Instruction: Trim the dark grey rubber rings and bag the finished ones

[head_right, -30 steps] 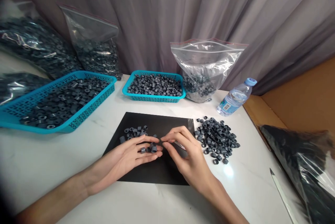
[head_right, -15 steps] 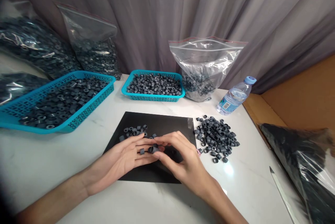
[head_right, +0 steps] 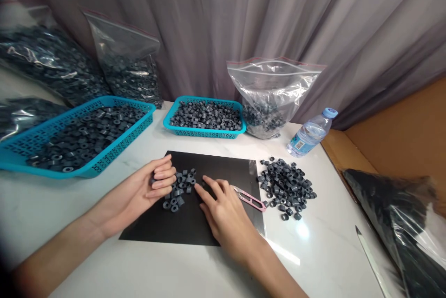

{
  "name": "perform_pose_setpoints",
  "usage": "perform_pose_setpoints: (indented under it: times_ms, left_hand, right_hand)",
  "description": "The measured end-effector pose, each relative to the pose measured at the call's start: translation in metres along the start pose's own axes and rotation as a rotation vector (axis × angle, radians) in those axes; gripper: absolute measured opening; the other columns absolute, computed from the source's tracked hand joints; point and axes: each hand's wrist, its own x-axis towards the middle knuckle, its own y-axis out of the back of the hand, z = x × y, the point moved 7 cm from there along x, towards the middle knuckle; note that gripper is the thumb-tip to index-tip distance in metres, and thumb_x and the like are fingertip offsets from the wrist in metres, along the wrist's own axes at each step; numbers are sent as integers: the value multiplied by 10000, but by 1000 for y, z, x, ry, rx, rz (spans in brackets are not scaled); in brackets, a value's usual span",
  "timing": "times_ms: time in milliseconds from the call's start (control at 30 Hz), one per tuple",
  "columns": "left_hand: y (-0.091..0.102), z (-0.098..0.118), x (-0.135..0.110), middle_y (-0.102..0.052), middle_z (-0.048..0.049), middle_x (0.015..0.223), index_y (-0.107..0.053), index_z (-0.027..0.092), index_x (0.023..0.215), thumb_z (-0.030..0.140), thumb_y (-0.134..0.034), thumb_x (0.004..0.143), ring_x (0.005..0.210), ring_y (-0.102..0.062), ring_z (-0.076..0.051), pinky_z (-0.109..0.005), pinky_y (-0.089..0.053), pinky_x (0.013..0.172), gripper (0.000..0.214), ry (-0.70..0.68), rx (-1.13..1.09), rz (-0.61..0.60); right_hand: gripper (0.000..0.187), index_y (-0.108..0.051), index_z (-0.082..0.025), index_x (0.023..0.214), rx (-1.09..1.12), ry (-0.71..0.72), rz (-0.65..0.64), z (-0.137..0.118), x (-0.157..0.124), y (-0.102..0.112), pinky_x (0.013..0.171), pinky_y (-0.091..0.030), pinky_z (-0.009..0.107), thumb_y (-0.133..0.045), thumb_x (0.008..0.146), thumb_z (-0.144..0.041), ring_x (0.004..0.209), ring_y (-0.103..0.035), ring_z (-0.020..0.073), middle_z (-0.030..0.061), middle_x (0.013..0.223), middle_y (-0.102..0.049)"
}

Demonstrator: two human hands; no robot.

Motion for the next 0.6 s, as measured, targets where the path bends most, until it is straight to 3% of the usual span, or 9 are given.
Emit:
perform_pose_setpoints:
  times_ms: [133,233,433,600]
  left_hand:
    - [13,24,4,-276,84,585,-384,185,621,313,-559,970,445,-185,-40,-124,-222,348,411,-125,254,91]
    - [15,22,5,-271,91,584,-421,177,655,370,-565,965,444,-131,-37,-125,-154,336,392,-124,355,93]
    - [-2,-24,-7,-449,43,742,-586,154,833,414,-671,894,515,-337,-23,-111,-189,383,280,70,346,-35]
    - [-19,-59,-23,-506,20,757,-633,149,920,459,-606,922,561,-441,-56,-153,-252,413,312,280,138,-221]
  right_hand:
    - [331,-554,-216,1322,-45,-37,54,0,5,-12,927,-550,458,-473,1010,-144,1096,-563,266,112,1244,-613]
    - [202,-612,-199,1116,-19,-89,105,4,7,-13,839,-551,426,-456,1011,-124,950,-591,246,89,1054,-634]
    - [130,-620,-228,1092,382,-73,340,-13,8,33,796,-524,315,-558,991,-174,890,-609,184,50,994,-631]
    - [220,-651,-241,1169,531,-30,245,-26,9,42,786,-519,288,-649,950,-222,861,-624,169,37,978,-667]
